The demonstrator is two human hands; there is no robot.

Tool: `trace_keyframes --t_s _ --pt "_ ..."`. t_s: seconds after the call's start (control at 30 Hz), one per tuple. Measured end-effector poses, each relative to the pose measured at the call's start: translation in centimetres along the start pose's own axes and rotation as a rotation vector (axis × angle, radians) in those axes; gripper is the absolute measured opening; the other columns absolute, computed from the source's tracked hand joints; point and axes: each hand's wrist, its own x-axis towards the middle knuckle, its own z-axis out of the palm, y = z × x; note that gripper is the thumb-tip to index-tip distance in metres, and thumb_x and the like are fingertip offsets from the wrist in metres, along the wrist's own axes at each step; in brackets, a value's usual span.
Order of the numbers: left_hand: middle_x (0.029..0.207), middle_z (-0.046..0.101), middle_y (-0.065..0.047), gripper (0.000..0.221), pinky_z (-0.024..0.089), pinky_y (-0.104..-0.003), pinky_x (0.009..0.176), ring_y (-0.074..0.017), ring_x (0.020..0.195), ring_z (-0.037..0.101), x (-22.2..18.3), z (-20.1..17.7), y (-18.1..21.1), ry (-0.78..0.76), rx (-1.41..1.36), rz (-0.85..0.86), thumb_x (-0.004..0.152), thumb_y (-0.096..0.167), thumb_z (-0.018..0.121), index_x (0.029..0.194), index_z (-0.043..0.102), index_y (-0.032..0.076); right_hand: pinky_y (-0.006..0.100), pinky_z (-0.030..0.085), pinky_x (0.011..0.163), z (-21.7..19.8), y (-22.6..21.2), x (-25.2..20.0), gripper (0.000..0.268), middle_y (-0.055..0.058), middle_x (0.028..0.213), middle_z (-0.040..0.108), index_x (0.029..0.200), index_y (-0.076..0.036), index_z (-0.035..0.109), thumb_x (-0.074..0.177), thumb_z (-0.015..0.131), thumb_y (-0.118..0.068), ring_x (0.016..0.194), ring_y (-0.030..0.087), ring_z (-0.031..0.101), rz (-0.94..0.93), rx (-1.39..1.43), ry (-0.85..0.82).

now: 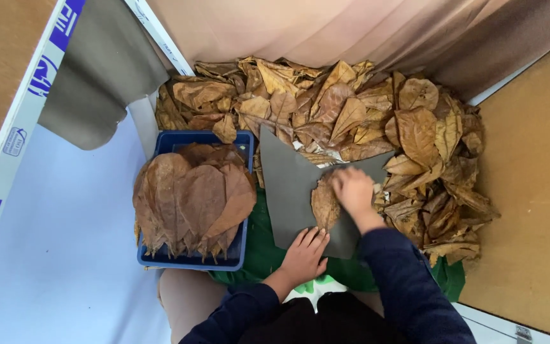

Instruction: Manually smoothing out dried leaves on a flat board and stacking them into a plastic bin.

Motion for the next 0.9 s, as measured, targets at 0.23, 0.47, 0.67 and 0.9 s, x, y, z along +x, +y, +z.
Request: trace_keyframes --t_s 0.23,0.47,0.67,0.9 --pt "0.145 0.057 -0.018 0.060 0.036 -0.052 0.116 -0.0368 0.138 0.046 -0.6 -0.1 0.3 -0.025 -0.060 -0.005 0.096 0.034 0.059 0.144 0.056 -0.002 0.040 0.053 0.075 -0.6 1.4 -2.7 0.031 0.009 0.099 0.068 0.113 -0.003 0.075 0.098 0.069 -0.030 0.090 0.027 0.067 0.200 0.491 -0.090" --pt "0.145 0.057 -0.017 0.062 0.035 -0.051 0.118 -0.0356 0.139 0.046 -0.4 0.4 0.3 -0.026 -0.004 -0.004 0.095 0.035 0.060 0.145 0.056 -0.002 0.042 0.044 0.066 0.4 -0.1 -6.6 0.018 0.002 0.092 0.062 0.103 -0.018 0.076 0.094 0.063 -0.026 0.081 0.026 0.058 -0.365 0.228 -0.122" --pt "0.146 0.057 -0.017 0.063 0.035 -0.052 0.117 -0.0357 0.139 0.046 -0.5 0.3 0.3 -0.029 0.009 -0.002 0.095 0.036 0.058 0.145 0.055 -0.002 0.038 0.053 0.056 3.8 2.6 -0.9 0.017 0.001 0.081 0.064 0.093 -0.019 0.075 0.092 0.059 -0.026 0.071 0.023 0.060 0.004 0.077 -0.008" --pt "0.147 0.056 -0.017 0.061 0.033 -0.051 0.119 -0.0348 0.140 0.046 -0.4 0.4 0.1 -0.035 -0.024 -0.022 0.095 0.035 0.058 0.145 0.056 0.000 0.037 0.056 0.074 -4.4 -1.6 -2.3 0.032 0.000 0.069 0.066 0.076 -0.016 0.071 0.087 0.044 -0.004 0.072 0.016 0.063 -0.079 0.478 -0.193"
